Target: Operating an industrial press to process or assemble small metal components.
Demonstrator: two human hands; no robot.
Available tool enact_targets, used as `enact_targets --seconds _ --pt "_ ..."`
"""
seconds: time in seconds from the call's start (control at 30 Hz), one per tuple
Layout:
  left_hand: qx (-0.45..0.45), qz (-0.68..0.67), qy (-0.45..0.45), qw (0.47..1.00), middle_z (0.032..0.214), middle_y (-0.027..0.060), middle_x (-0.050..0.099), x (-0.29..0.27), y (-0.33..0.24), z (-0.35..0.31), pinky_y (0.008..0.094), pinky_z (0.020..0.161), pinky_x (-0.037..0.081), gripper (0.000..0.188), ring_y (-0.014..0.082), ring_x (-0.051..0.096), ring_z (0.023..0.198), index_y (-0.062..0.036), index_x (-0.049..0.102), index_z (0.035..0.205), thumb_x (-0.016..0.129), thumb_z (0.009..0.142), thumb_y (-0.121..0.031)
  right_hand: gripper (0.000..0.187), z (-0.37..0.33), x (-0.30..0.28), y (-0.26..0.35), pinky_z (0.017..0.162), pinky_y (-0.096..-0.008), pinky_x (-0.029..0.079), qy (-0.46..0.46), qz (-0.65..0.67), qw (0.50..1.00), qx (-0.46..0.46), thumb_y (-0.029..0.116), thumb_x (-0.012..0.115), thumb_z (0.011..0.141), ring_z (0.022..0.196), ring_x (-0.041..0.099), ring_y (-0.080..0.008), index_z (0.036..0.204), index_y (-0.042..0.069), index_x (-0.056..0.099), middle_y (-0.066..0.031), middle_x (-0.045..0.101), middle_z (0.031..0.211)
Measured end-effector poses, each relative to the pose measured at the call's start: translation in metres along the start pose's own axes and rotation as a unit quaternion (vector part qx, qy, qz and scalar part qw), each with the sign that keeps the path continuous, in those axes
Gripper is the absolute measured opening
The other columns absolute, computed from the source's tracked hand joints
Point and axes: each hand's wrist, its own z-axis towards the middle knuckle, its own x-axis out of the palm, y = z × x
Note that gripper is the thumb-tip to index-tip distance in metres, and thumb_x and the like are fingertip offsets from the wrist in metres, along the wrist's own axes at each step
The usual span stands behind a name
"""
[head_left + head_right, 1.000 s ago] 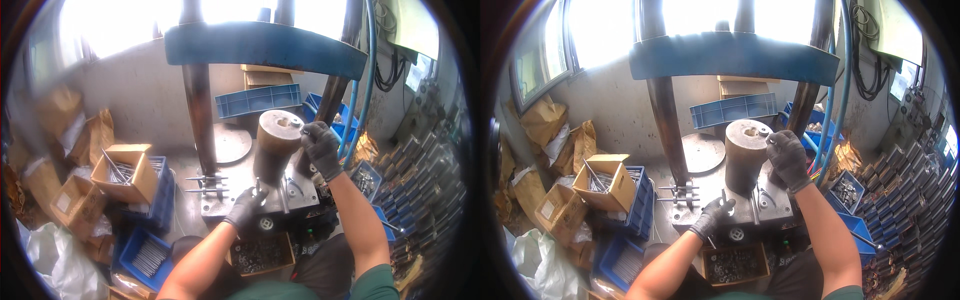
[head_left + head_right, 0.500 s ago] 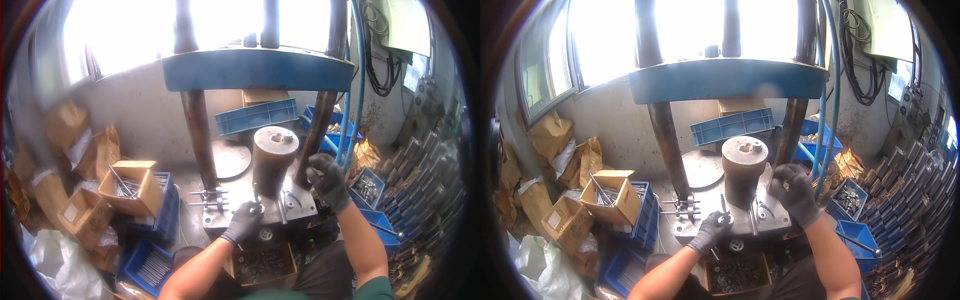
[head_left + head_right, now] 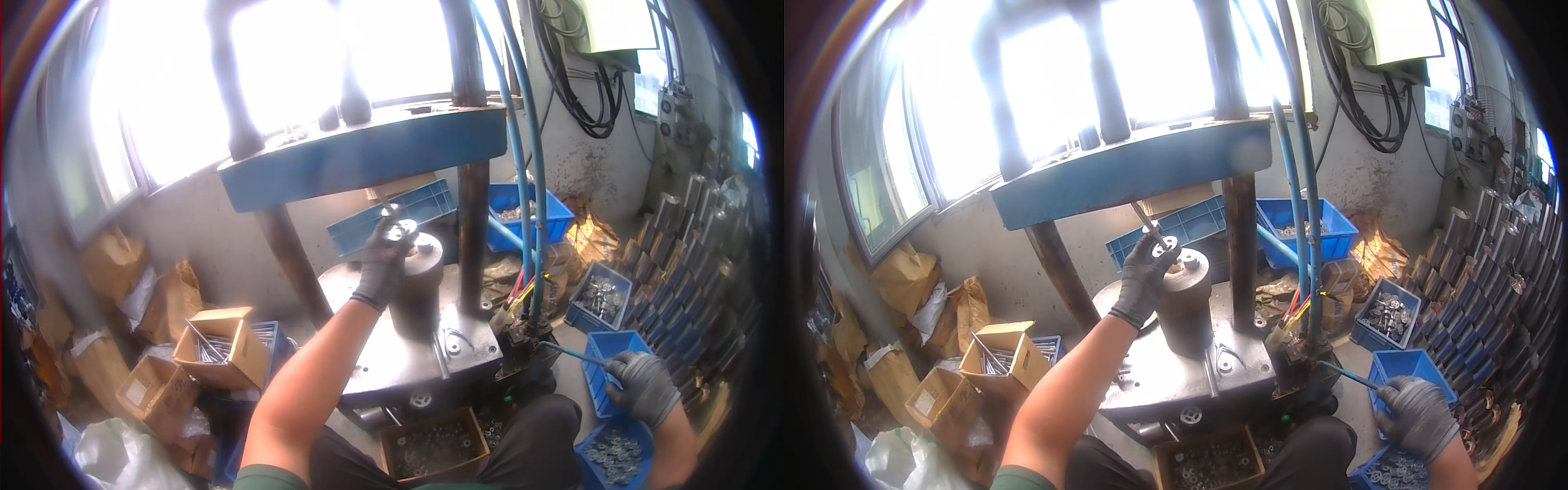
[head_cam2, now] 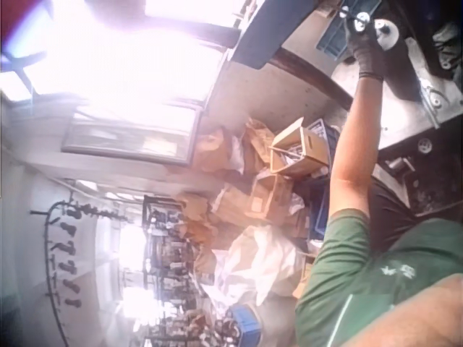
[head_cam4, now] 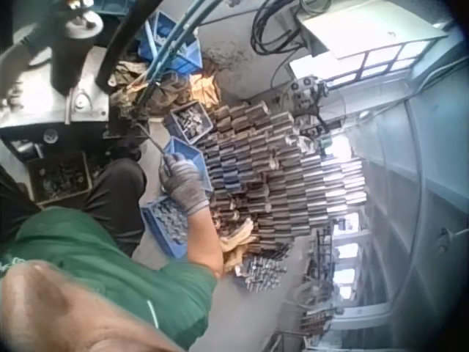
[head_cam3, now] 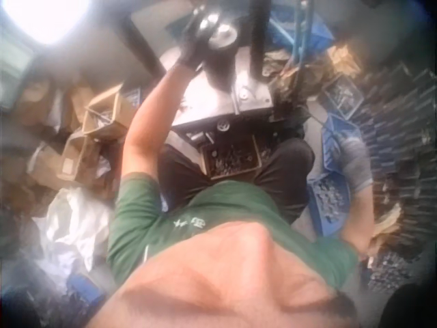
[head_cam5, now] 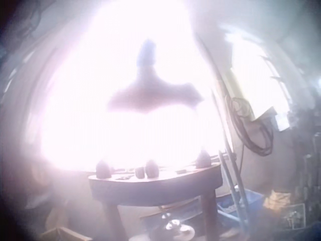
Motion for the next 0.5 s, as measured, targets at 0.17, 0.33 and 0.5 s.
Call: enact_targets --seconds 0.17,0.33,0.5 --pt "0.034 0.009 0.009 0.999 0.121 0.0082 0.065 0.017 0.011 0.029 0.0283 0.088 0.055 0.055 0.0159 0.064 0.103 -0.0007 0.056 0.140 0.078 0.090 -0.003 0.022 0.033 0.004 -0.007 0.066 -0.0459 0.055 -0.184 0.038 0.982 -0.034 0.010 0.076 0.079 0.073 0.069 -0.0377 0.098 0.002 0.069 -0.0169 0.069 0.086" --pt "-0.033 0.081 0.047 0.995 0.112 0.0049 0.065 0.016 0.025 0.038 0.0292 0.084 0.057 0.053 0.0136 0.065 0.091 -0.0011 0.057 0.138 0.077 0.090 -0.002 0.024 0.107 -0.003 -0.023 0.066 -0.0466 0.055 -0.376 0.038 0.918 -0.119 0.005 0.072 0.081 0.074 0.068 -0.0384 0.104 0.003 0.065 -0.0177 0.067 0.086" --pt "0.023 0.071 0.063 0.995 0.096 0.0097 0.070 0.010 0.046 0.049 0.0294 0.058 0.056 0.053 0.0141 0.066 0.070 -0.0094 0.057 0.141 0.075 0.092 0.001 0.027 0.150 -0.001 -0.031 0.071 -0.0471 0.055 -0.394 0.045 0.914 -0.089 0.008 0.071 0.083 0.078 0.068 -0.0391 0.110 0.004 0.069 -0.0177 0.067 0.086"
